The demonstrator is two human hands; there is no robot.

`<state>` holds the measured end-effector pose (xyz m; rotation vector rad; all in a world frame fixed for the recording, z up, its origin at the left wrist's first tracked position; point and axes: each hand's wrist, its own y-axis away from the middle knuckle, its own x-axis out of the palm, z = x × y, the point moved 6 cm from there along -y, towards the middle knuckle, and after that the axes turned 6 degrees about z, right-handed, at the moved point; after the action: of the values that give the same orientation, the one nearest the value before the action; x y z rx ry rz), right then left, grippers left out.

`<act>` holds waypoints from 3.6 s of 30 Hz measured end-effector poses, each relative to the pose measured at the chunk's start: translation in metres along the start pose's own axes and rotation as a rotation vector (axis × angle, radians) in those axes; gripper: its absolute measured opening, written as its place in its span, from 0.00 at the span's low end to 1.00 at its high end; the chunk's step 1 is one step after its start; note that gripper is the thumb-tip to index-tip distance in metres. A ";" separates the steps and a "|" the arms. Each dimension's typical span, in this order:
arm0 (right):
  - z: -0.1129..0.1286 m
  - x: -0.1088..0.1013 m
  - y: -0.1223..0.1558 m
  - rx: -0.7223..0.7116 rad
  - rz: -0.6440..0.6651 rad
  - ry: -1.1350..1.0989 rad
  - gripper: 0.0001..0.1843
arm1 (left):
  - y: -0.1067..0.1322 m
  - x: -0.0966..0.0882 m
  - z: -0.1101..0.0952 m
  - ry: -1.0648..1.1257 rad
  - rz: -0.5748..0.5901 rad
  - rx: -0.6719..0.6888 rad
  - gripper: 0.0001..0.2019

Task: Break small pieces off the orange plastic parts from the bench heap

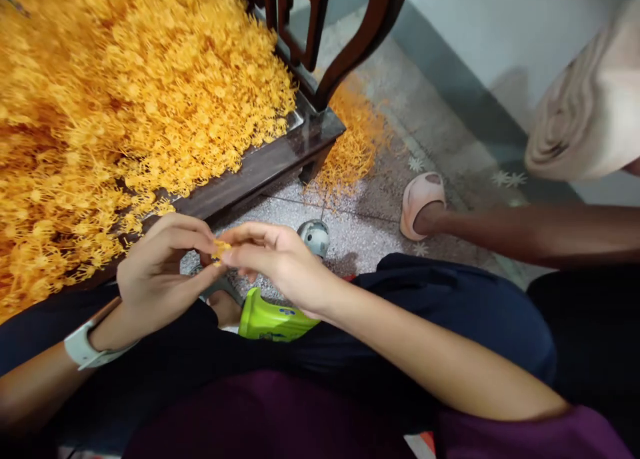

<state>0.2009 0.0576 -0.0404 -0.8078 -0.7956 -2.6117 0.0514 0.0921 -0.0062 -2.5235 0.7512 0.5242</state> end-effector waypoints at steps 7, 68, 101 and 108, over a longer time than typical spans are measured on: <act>0.048 0.026 0.001 -0.239 0.154 0.755 0.12 | -0.008 -0.018 -0.010 -0.001 -0.111 0.071 0.08; 0.104 0.058 -0.019 -1.076 -0.417 0.902 0.09 | -0.029 -0.036 -0.004 0.461 -0.376 0.139 0.13; 0.123 0.051 -0.052 -0.900 -0.126 0.589 0.09 | -0.096 -0.027 0.035 1.254 -0.313 -0.278 0.13; 0.129 0.039 -0.048 -0.876 -0.140 0.487 0.13 | -0.096 -0.028 0.032 1.140 -0.239 -0.240 0.16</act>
<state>0.2049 0.1675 0.0515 -0.2389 0.4809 -3.0666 0.0785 0.1919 0.0101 -2.9577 0.7189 -1.0607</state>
